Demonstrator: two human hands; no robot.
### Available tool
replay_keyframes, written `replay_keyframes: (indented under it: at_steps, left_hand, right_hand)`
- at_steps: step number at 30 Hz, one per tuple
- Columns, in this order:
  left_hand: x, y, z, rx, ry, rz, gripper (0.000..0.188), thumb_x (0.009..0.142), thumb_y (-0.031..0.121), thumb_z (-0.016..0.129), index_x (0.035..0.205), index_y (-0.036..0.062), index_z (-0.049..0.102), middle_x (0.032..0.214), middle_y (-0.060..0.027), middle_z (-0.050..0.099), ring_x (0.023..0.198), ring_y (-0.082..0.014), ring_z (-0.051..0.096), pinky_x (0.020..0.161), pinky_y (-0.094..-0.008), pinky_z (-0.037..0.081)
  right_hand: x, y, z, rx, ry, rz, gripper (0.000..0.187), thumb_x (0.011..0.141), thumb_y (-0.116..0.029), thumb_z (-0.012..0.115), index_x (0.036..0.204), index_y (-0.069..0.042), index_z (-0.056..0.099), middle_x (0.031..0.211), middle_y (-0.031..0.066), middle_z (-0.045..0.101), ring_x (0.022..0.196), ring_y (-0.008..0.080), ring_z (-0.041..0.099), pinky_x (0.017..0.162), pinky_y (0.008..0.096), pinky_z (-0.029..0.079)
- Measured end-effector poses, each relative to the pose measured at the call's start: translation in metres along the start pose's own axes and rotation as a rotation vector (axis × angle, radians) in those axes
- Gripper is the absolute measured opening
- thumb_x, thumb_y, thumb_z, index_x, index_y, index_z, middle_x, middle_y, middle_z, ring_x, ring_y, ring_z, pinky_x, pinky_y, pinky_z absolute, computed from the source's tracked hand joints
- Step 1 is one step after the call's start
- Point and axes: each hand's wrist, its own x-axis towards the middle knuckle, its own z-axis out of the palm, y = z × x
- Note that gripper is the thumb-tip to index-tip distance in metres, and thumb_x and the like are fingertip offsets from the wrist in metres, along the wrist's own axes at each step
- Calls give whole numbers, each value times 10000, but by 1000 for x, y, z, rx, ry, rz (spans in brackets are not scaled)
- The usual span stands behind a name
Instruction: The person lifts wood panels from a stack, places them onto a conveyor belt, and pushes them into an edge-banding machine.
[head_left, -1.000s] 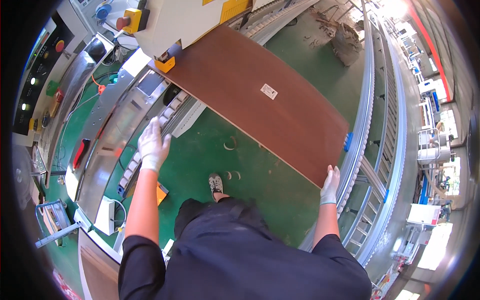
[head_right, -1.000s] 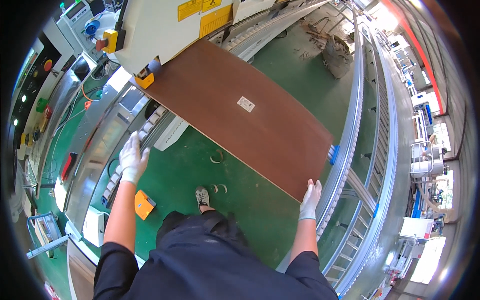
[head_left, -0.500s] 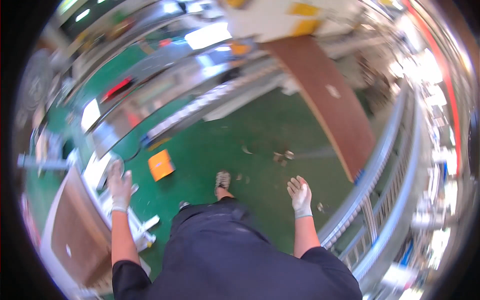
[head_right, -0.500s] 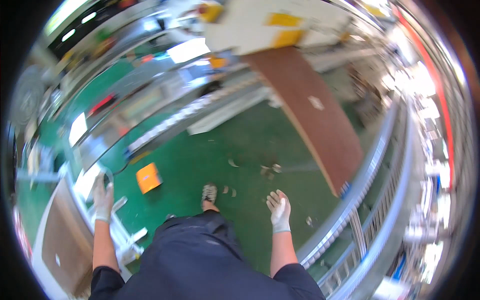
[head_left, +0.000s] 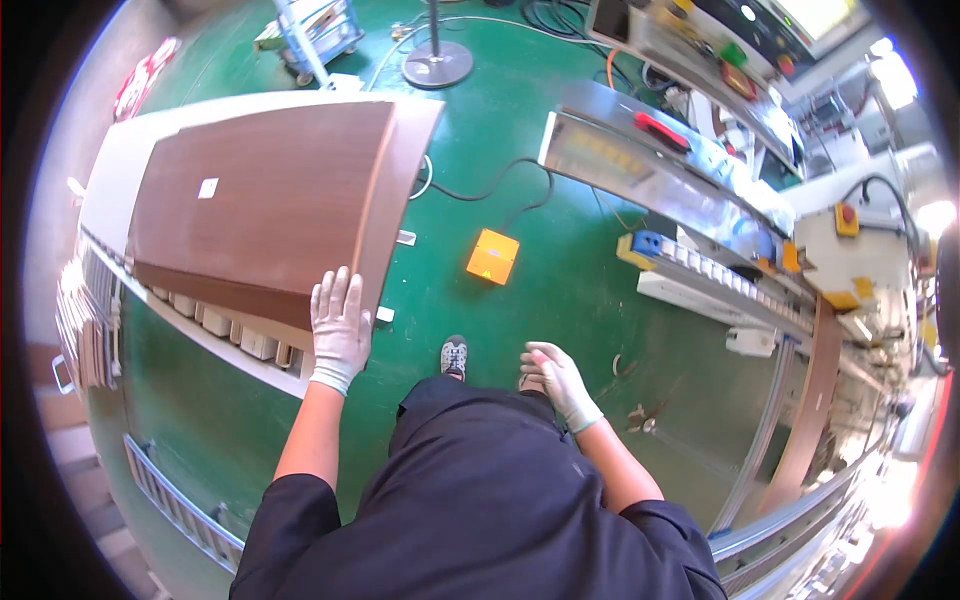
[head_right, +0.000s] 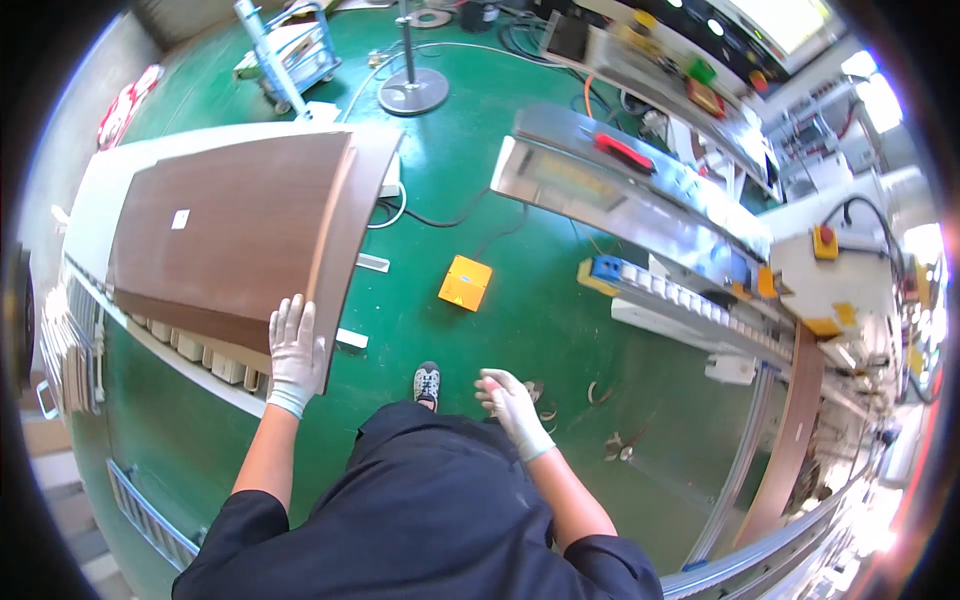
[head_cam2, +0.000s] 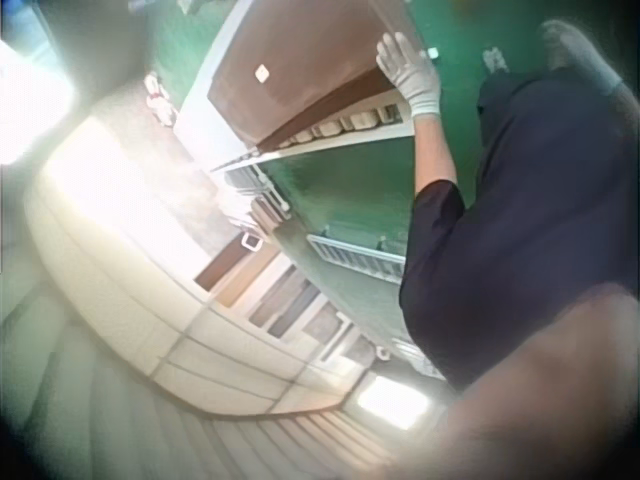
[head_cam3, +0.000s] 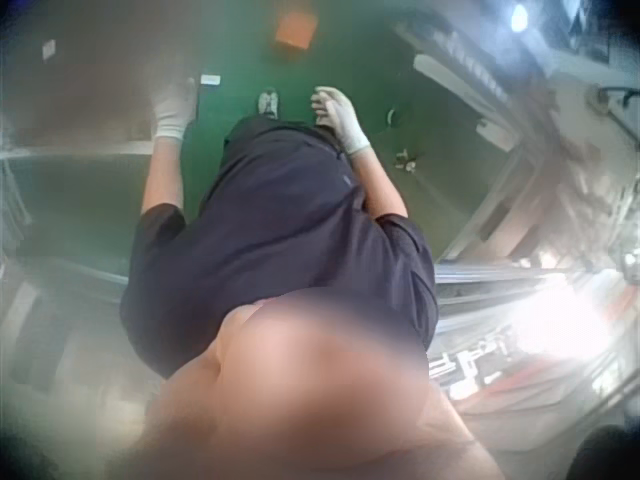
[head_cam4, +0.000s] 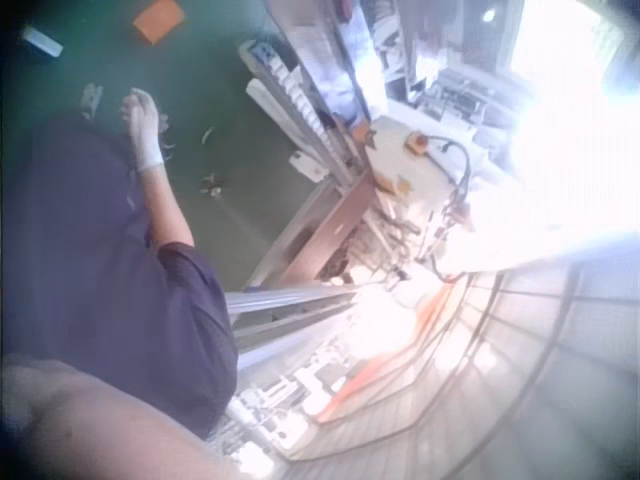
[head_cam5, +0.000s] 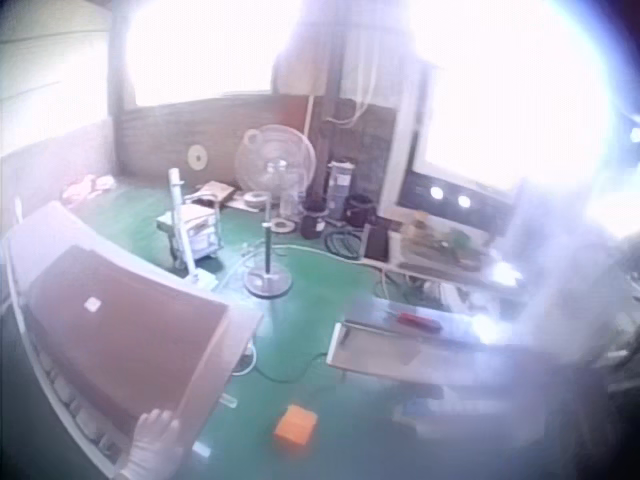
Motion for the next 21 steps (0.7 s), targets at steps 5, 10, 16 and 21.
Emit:
replay_keyframes:
  at_steps: [5, 10, 16, 21]
  left_hand:
    - [-25, -18, -13, -416, 220, -87, 377, 937, 46, 633, 1310, -10, 629, 1346, -165, 637, 1316, -345, 566, 1122, -446, 444]
    - [-86, -23, 1, -1204, 151, -728, 287, 1044, 30, 509, 1295, -28, 634, 1194, -93, 690, 1125, -172, 654, 1031, -306, 498]
    - [-157, -31, 6, -1231, 2, -947, 355, 1089, 217, 553, 1350, -18, 605, 1278, -129, 666, 1192, -213, 651, 1055, -347, 506]
    - [-179, -28, -2, -1128, -138, -923, 396, 1098, 231, 525, 1371, -49, 582, 1291, -143, 664, 1207, -221, 639, 1074, -348, 486]
  right_hand:
    - [48, -64, 120, -339, -281, -223, 386, 1070, -298, 592, 1341, -22, 595, 1161, 90, 700, 994, 152, 684, 850, 288, 549]
    - [101, -77, 228, -545, -395, -635, 574, 1043, -255, 611, 1522, -7, 415, 1412, 224, 578, 1222, 309, 636, 1029, 381, 501]
    - [70, -31, 312, -421, -178, -534, 831, 936, -91, 641, 1627, 5, 188, 1497, 303, 480, 1315, 364, 571, 1072, 380, 474]
    - [51, 12, 313, -27, -256, -456, 783, 939, 8, 570, 1646, -95, 249, 1423, 191, 547, 1149, 257, 631, 1051, 358, 497]
